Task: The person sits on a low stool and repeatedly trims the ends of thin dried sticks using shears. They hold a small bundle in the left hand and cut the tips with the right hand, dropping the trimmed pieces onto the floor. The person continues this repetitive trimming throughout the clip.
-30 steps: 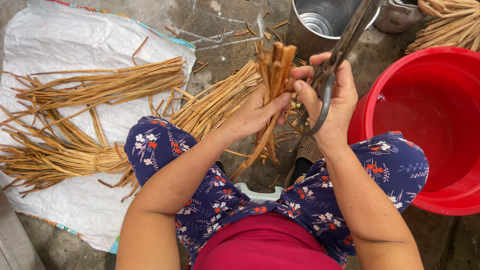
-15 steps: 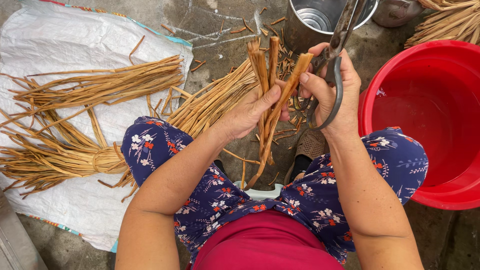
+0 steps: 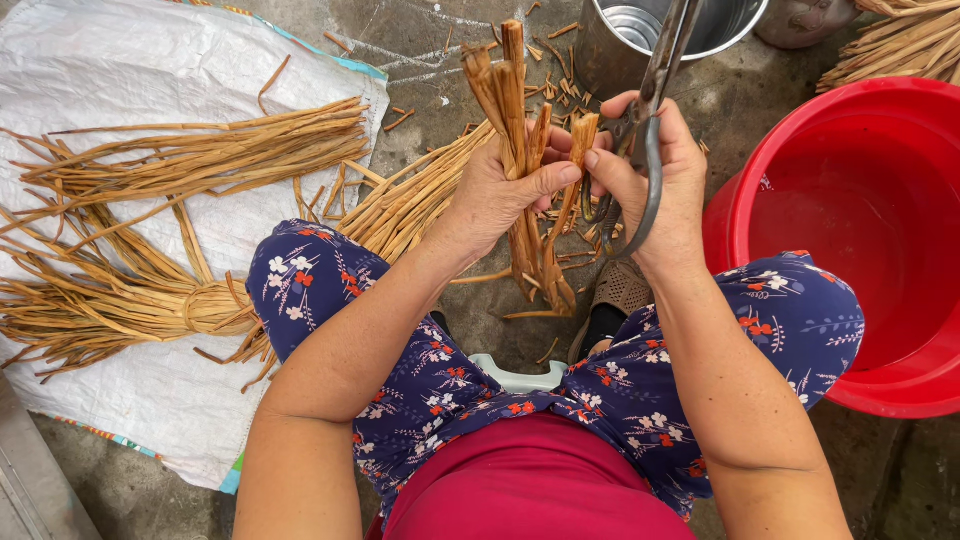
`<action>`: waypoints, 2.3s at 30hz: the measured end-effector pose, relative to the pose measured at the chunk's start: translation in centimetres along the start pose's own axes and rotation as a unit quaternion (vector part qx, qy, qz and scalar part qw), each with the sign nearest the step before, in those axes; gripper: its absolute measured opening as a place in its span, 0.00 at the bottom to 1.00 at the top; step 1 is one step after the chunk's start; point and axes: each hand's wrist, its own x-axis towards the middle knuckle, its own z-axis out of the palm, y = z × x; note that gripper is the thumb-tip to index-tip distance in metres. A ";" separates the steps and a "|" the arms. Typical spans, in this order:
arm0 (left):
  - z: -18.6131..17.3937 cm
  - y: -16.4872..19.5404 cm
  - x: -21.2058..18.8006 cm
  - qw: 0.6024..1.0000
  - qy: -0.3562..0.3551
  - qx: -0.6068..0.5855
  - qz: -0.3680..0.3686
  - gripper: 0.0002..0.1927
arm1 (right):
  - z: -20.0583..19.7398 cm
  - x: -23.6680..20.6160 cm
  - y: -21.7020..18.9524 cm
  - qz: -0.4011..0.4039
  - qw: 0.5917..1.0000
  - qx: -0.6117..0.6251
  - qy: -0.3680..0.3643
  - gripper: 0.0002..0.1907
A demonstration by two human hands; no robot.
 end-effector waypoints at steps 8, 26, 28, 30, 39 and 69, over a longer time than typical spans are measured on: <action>-1.6 -1.3 1.4 0.982 0.071 -0.173 0.015 0.12 | 0.3 -0.7 0.9 -0.044 0.988 -0.141 -0.037 0.34; -2.4 -1.1 1.3 0.976 0.070 -0.204 0.014 0.10 | 1.5 -2.4 0.8 -0.036 0.940 -0.336 -0.046 0.40; -2.2 -0.9 1.1 0.978 0.072 -0.195 0.022 0.10 | 1.6 -2.5 0.8 -0.116 0.937 -0.327 -0.047 0.38; -2.1 -0.8 1.0 0.976 0.072 -0.200 0.038 0.10 | 1.7 -2.6 0.9 -0.151 0.942 -0.296 -0.050 0.35; -2.2 -1.4 1.0 0.985 0.043 -0.164 0.046 0.10 | 1.8 -2.4 1.6 0.005 0.979 -0.202 -0.008 0.27; 0.4 -3.2 0.1 0.975 -0.190 0.105 -0.054 0.21 | 0.1 -1.1 0.8 -0.108 0.991 -0.080 0.015 0.21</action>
